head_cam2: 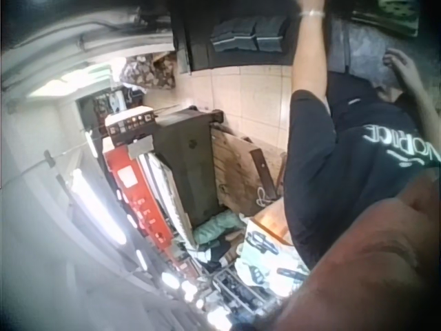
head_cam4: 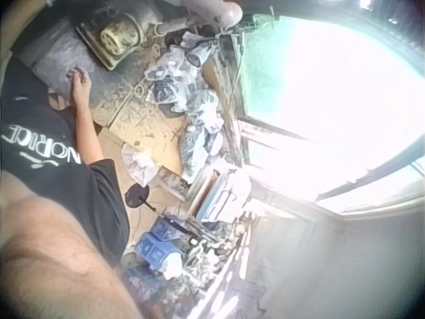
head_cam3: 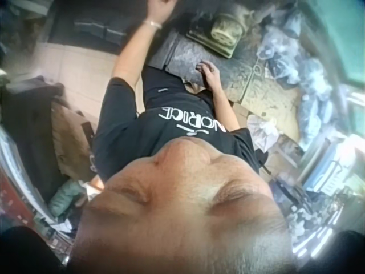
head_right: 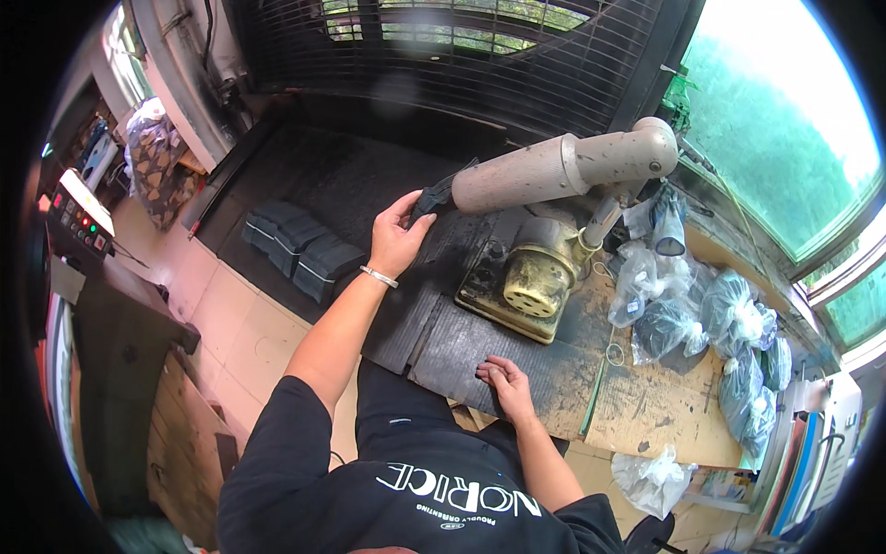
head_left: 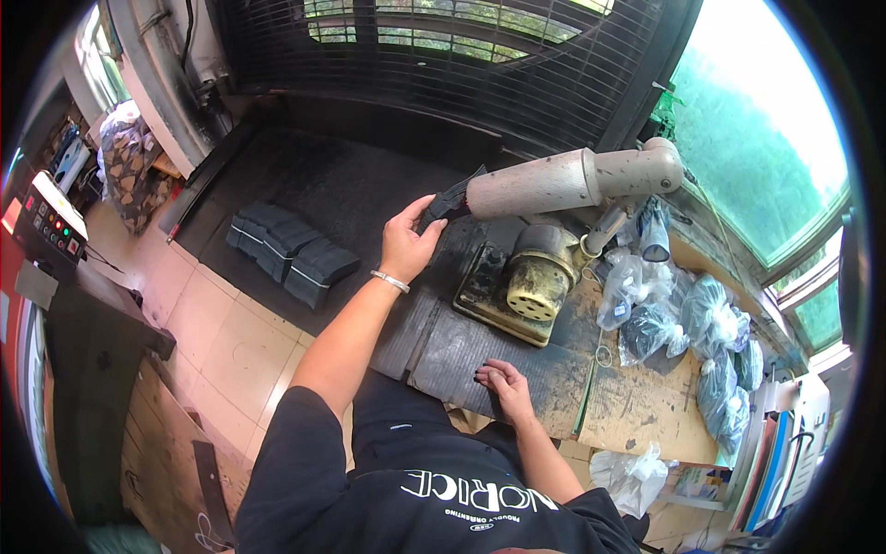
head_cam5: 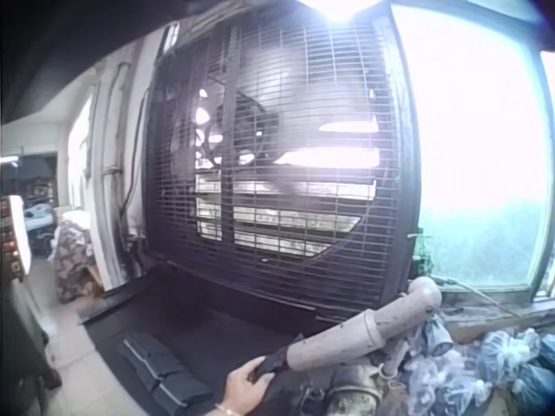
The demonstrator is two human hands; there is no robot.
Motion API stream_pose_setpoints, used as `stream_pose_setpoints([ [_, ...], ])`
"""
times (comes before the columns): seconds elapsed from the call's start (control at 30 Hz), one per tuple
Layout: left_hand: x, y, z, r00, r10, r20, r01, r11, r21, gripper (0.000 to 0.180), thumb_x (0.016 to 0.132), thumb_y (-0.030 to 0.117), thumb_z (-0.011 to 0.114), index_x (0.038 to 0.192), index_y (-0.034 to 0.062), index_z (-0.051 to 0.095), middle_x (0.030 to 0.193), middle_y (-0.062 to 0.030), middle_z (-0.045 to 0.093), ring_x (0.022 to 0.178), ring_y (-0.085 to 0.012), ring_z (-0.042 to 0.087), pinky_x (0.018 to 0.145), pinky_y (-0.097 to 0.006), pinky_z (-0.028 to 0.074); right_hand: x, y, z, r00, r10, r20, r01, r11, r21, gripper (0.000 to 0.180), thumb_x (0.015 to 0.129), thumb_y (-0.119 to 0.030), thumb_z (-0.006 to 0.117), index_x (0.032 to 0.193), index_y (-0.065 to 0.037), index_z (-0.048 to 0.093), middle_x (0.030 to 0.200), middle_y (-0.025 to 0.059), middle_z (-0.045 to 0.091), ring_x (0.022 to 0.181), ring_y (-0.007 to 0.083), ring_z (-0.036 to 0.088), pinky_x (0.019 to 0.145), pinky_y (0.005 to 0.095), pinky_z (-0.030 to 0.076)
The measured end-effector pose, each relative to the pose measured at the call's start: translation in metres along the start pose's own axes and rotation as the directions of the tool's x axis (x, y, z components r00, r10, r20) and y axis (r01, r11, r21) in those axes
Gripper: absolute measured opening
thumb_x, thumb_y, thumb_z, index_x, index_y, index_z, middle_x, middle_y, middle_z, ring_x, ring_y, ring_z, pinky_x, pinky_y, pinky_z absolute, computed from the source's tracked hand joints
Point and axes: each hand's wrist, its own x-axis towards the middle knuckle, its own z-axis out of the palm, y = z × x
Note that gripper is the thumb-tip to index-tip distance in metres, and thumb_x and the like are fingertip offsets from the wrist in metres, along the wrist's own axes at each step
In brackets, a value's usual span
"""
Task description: Inspecting, stacking, and organizing black shoe upper components at a factory workstation.
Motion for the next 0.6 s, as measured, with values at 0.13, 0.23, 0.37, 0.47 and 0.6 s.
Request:
stream_pose_setpoints([
  [0.13, -0.005, 0.003, -0.007, 1.000, -0.011, 0.017, 0.011, 0.999, -0.047, 0.037, 0.080, -0.001, 0.067, 0.115, -0.0067, 0.059, 0.104, -0.0112, 0.067, 0.095, -0.0130, 0.063, 0.086, -0.026, 0.049, 0.000, 0.000, 0.000, 1.000, -0.015, 0.001, 0.015, 1.000, -0.020, 0.029, 0.095, -0.007, 0.051, 0.121, 0.006, 0.051, 0.107, 0.0161, 0.064, 0.096, 0.0216, 0.064, 0.088, 0.0318, 0.052],
  [0.23, -0.008, 0.004, -0.013, 1.000, -0.011, 0.020, 0.013, 0.998, -0.064, 0.038, 0.080, -0.002, 0.067, 0.117, -0.0073, 0.058, 0.106, -0.0113, 0.066, 0.097, -0.0133, 0.063, 0.087, -0.026, 0.049, 0.001, 0.000, 0.000, 1.000, -0.021, 0.004, 0.021, 1.000, -0.014, 0.029, 0.095, -0.007, 0.051, 0.121, 0.006, 0.051, 0.107, 0.0161, 0.063, 0.096, 0.0217, 0.064, 0.088, 0.0319, 0.052],
  [0.37, -0.013, 0.011, -0.021, 0.999, -0.027, 0.032, 0.030, 0.996, -0.080, 0.040, 0.080, -0.004, 0.067, 0.118, -0.0077, 0.056, 0.108, -0.0108, 0.065, 0.099, -0.0131, 0.061, 0.089, -0.025, 0.048, 0.001, 0.001, 0.000, 1.000, -0.022, 0.004, 0.022, 1.000, -0.019, 0.029, 0.095, -0.007, 0.051, 0.122, 0.005, 0.050, 0.107, 0.0161, 0.063, 0.096, 0.0217, 0.064, 0.088, 0.0321, 0.052],
  [0.47, -0.017, 0.008, -0.027, 0.999, -0.016, 0.033, 0.020, 0.992, -0.121, 0.042, 0.081, -0.004, 0.067, 0.121, -0.0079, 0.055, 0.109, -0.0084, 0.064, 0.097, -0.0098, 0.060, 0.087, -0.023, 0.048, 0.001, 0.003, -0.001, 0.999, -0.033, 0.012, 0.033, 0.999, -0.024, 0.030, 0.095, -0.006, 0.051, 0.122, 0.005, 0.050, 0.107, 0.0157, 0.064, 0.096, 0.0217, 0.064, 0.088, 0.0321, 0.052],
  [0.6, -0.021, 0.007, -0.035, 0.999, -0.026, 0.032, 0.030, 0.991, -0.130, 0.042, 0.082, -0.004, 0.067, 0.122, -0.0081, 0.054, 0.110, -0.0085, 0.063, 0.098, -0.0101, 0.059, 0.088, -0.023, 0.048, 0.001, 0.003, 0.000, 0.999, -0.033, 0.003, 0.033, 0.999, -0.021, 0.028, 0.095, -0.005, 0.049, 0.120, 0.007, 0.051, 0.106, 0.0151, 0.064, 0.095, 0.0206, 0.064, 0.087, 0.0309, 0.052],
])
